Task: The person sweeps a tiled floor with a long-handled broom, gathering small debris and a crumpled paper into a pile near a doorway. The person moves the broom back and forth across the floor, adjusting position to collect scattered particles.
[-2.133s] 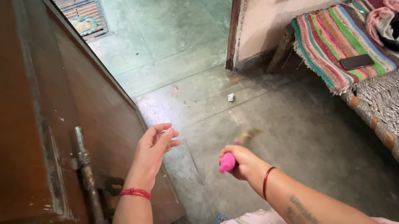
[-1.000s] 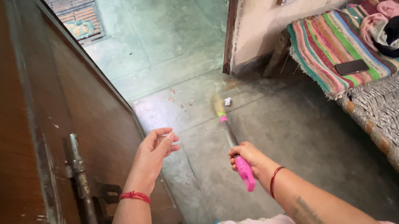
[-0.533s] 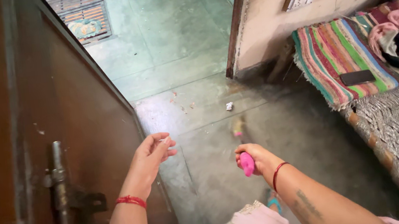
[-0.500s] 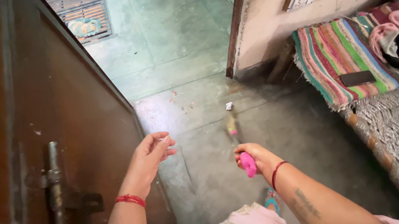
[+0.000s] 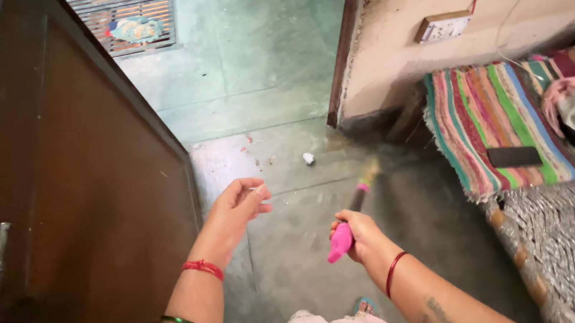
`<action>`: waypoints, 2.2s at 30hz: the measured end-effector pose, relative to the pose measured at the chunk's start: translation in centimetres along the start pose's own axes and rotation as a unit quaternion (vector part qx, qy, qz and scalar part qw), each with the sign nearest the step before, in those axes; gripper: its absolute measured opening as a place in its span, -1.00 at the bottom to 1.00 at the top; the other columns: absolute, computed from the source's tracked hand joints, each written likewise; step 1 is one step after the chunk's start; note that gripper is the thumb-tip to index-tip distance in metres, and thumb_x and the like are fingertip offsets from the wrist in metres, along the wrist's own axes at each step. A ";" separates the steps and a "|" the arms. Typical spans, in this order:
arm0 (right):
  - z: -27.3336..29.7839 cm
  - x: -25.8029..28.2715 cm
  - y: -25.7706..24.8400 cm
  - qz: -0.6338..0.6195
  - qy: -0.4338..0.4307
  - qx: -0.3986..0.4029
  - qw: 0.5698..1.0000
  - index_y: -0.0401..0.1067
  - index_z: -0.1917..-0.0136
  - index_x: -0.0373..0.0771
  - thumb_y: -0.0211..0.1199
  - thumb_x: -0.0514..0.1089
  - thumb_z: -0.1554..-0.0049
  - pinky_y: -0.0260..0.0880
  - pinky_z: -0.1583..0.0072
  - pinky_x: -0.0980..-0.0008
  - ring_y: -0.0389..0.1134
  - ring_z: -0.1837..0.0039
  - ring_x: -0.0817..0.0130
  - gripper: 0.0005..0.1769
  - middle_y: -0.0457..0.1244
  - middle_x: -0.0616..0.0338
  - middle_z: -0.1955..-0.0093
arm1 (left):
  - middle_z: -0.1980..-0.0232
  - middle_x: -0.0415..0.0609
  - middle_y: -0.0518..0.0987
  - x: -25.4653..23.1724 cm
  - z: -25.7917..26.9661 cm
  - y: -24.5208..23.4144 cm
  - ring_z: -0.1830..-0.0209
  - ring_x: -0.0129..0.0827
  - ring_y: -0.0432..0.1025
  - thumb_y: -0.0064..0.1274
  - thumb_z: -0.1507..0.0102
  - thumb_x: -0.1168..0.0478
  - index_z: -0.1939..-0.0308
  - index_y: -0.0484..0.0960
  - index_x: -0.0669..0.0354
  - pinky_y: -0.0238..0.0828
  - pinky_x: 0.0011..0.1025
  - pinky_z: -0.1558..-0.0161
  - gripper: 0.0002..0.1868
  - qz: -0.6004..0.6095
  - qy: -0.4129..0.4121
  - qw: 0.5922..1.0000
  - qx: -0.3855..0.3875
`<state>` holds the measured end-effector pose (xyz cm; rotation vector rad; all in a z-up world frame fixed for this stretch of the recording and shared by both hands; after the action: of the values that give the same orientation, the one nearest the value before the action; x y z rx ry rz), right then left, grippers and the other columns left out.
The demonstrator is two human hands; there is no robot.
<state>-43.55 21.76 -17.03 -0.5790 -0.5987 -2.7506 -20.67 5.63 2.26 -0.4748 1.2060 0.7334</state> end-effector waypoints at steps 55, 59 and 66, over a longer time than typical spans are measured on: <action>-16.3 26.6 -21.3 -0.043 -0.038 -0.062 0.996 0.26 0.07 -0.24 0.18 -0.29 -0.06 0.53 0.12 0.24 0.39 0.18 0.25 -0.84 0.28 0.15 0.24 | -0.05 -0.08 0.66 -1.4 -3.8 18.7 -0.01 -0.37 0.57 0.01 -0.30 0.03 -0.16 0.53 0.20 0.37 -0.42 -0.09 -0.57 -0.017 -0.050 0.995 -0.080; -16.7 29.4 -23.3 0.033 -0.015 -0.054 0.998 0.26 0.04 -0.25 0.18 -0.28 -0.10 0.47 0.19 0.32 0.36 0.24 0.31 -0.83 0.28 0.13 0.25 | -0.07 -0.08 0.64 -1.2 -3.4 19.0 -0.03 -0.37 0.57 -0.01 -0.30 0.02 -0.16 0.53 0.20 0.37 -0.41 -0.11 -0.56 -0.017 -0.060 0.995 -0.080; -16.8 25.6 -20.0 0.201 0.080 0.043 0.975 0.30 0.20 -0.28 0.23 -0.15 -0.09 0.34 0.36 0.36 0.25 0.38 0.26 -0.82 0.25 0.09 0.36 | -0.05 -0.09 0.64 -1.7 -4.0 19.7 -0.03 -0.37 0.57 0.00 -0.30 0.04 -0.17 0.55 0.18 0.36 -0.42 -0.12 -0.58 -0.024 -0.079 0.993 -0.084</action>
<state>-78.38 27.52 -26.69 -0.4004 -0.4980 -2.3505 -37.96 15.93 3.57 -0.5724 0.9867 0.8187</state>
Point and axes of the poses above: each hand's wrist, its own z-axis away from the middle knuckle, its own y-axis out of the palm, x = y × z, the point moved 1 cm from there along -z, towards the middle knuckle
